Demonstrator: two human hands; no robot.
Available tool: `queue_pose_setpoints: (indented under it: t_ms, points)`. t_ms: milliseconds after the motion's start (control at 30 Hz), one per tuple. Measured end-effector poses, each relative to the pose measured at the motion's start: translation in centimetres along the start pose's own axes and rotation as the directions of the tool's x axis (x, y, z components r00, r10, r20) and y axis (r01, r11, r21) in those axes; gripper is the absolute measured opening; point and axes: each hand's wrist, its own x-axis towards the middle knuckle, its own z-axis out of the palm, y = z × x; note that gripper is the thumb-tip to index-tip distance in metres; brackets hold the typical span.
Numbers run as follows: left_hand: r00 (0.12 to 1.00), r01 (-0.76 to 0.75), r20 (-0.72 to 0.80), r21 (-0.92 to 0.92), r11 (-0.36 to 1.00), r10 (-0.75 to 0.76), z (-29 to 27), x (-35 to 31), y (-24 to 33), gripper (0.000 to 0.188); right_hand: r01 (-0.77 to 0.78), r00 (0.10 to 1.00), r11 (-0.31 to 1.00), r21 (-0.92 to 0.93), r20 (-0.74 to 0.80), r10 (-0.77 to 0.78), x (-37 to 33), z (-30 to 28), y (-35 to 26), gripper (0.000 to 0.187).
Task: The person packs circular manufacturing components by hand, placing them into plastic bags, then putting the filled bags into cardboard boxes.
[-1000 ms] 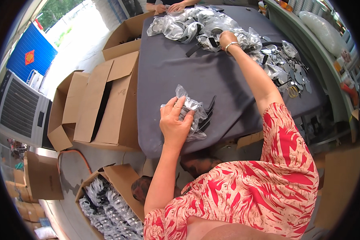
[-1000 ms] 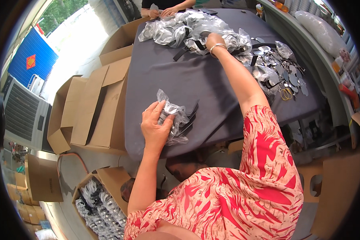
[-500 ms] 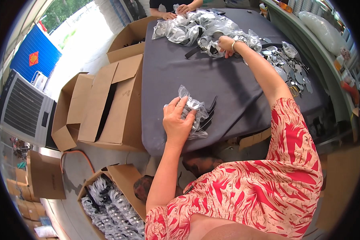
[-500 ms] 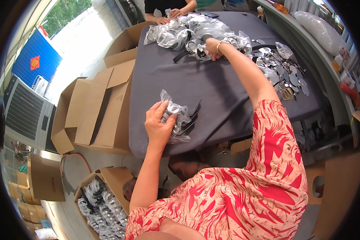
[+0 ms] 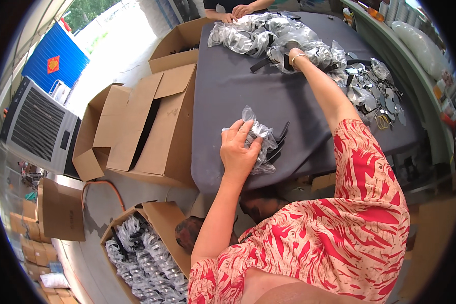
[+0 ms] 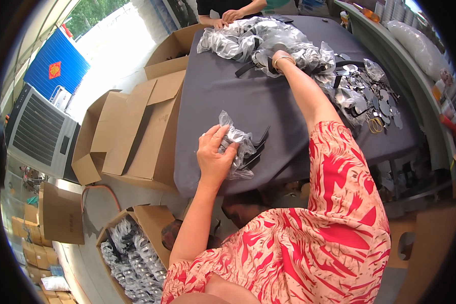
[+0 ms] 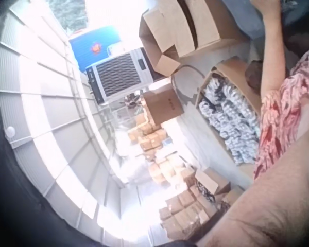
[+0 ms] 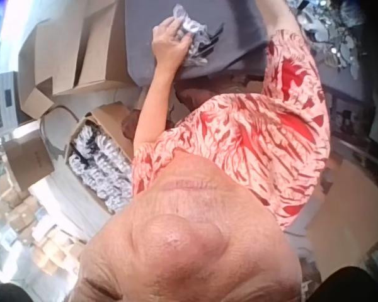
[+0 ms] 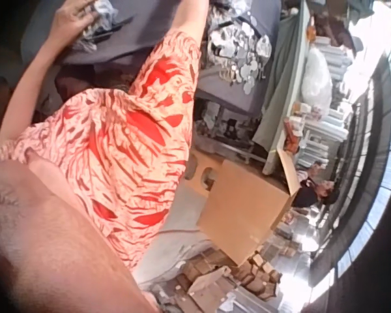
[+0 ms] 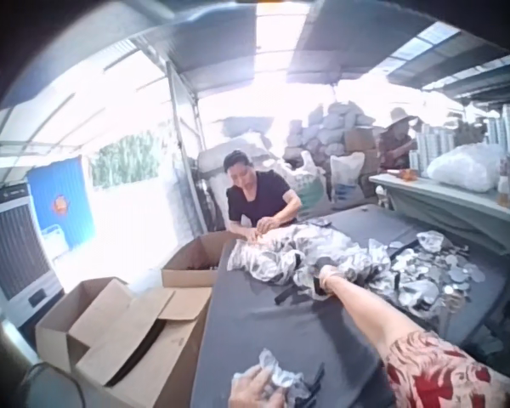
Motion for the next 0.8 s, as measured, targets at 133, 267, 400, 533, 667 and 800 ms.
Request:
queue_pose_setpoints:
  t_ms: [133, 267, 400, 533, 667, 800]
  points:
    - [0.997, -0.072, -0.005, -0.014, 0.997, 0.072, 1.1, 1.1, 0.4, 0.041, 0.440, 0.895, 0.682, 0.584, -0.347, -0.280, -3.9, -1.6, 4.9, 0.019]
    - [0.999, -0.040, -0.028, 0.005, 0.999, 0.040, 0.1, 0.8, -0.7, 0.040, 0.621, 0.710, 0.282, 0.731, -0.373, -0.597, -18.3, -2.7, -1.0, 0.007]
    - [0.999, -0.022, -0.032, -0.020, 1.000, 0.022, 0.2, 1.0, -0.1, 0.040, 0.868, 0.309, 0.232, 0.439, -0.112, -0.944, -25.3, 0.9, -1.2, 0.017]
    - [0.999, 0.001, 0.042, -0.047, 0.999, 0.001, 0.0, 1.0, 0.3, 0.042, 0.770, 0.287, 0.335, 0.543, 0.174, -0.942, -27.5, 1.5, -2.5, 0.021]
    - [0.996, 0.041, 0.082, -0.063, 0.997, -0.036, -0.1, 0.8, 0.5, 0.043, 0.818, 0.262, 0.383, 0.429, 0.315, -0.912, -27.0, 0.6, -4.2, 0.022]
    - [0.999, -0.011, 0.043, -0.048, 0.999, 0.013, 0.2, 0.8, 0.1, 0.042, 0.834, 0.277, 0.395, 0.386, 0.325, -0.904, -26.4, -0.2, -4.7, 0.023]
